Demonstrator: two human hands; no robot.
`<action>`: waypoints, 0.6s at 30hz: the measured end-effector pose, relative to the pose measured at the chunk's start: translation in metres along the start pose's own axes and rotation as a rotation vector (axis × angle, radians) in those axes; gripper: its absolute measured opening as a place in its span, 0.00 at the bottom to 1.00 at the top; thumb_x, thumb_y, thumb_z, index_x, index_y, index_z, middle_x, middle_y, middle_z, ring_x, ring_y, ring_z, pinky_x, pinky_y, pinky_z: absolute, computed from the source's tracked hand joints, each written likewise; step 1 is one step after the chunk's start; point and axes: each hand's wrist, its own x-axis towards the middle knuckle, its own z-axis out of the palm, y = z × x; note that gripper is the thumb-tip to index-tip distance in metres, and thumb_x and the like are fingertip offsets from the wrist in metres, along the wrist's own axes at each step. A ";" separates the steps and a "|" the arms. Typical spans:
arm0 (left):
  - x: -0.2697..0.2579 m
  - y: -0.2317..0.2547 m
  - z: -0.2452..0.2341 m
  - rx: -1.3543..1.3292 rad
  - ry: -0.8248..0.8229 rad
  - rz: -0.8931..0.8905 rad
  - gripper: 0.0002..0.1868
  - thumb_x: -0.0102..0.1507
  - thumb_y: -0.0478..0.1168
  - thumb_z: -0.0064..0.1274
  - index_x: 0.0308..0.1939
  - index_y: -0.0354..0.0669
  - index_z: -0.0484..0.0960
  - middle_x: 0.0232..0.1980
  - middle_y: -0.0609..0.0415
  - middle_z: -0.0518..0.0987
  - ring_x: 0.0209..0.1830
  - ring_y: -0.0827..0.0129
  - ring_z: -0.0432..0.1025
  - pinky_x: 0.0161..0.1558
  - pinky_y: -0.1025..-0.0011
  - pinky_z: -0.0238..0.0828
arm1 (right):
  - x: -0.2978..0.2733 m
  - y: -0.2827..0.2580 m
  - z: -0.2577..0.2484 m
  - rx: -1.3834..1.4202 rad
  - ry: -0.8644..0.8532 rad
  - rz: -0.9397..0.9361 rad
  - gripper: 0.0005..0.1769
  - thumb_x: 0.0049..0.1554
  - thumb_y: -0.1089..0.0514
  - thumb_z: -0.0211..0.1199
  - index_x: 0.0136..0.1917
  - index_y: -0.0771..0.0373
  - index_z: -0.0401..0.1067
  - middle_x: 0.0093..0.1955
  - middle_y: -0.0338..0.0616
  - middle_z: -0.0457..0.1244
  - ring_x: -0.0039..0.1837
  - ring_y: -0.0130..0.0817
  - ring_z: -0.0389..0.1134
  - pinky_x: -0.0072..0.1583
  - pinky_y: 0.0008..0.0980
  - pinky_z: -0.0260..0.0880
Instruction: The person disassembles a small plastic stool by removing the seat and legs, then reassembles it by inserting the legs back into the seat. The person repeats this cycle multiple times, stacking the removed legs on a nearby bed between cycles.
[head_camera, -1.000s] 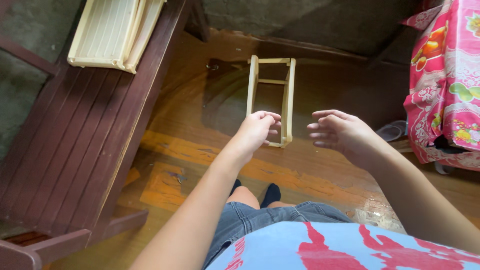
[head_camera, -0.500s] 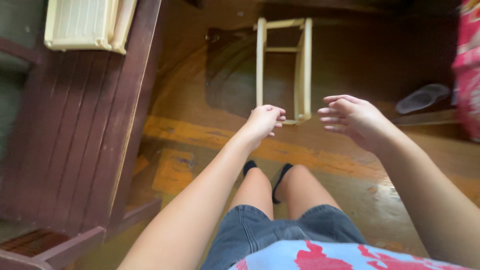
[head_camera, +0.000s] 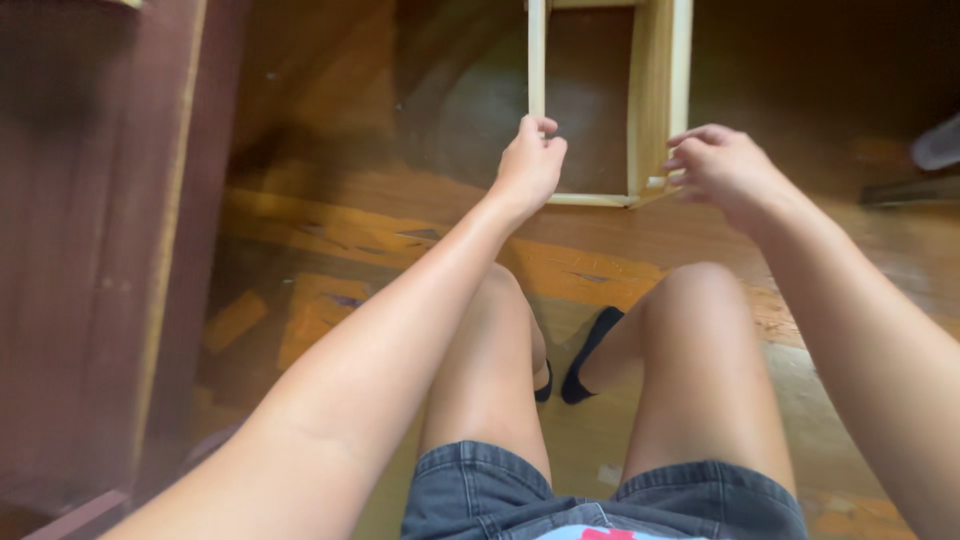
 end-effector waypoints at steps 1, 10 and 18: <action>0.011 -0.015 0.006 0.032 -0.017 -0.007 0.22 0.65 0.44 0.46 0.62 0.41 0.67 0.50 0.47 0.80 0.45 0.62 0.78 0.47 0.64 0.76 | 0.015 0.014 0.003 -0.050 0.026 -0.016 0.22 0.64 0.56 0.48 0.69 0.63 0.66 0.64 0.48 0.66 0.64 0.36 0.67 0.64 0.37 0.70; 0.111 -0.123 0.067 0.397 0.252 -0.048 0.36 0.61 0.50 0.60 0.62 0.30 0.61 0.66 0.32 0.62 0.66 0.37 0.61 0.66 0.51 0.59 | 0.161 0.135 0.030 -0.738 0.372 -0.122 0.48 0.60 0.57 0.55 0.83 0.66 0.32 0.65 0.79 0.57 0.66 0.69 0.62 0.66 0.54 0.63; 0.133 -0.183 0.090 0.228 0.463 0.259 0.32 0.60 0.46 0.63 0.57 0.32 0.63 0.59 0.31 0.70 0.59 0.38 0.69 0.62 0.51 0.67 | 0.191 0.196 0.064 -0.537 0.434 -0.354 0.38 0.61 0.57 0.55 0.79 0.66 0.46 0.54 0.73 0.66 0.56 0.66 0.69 0.59 0.53 0.69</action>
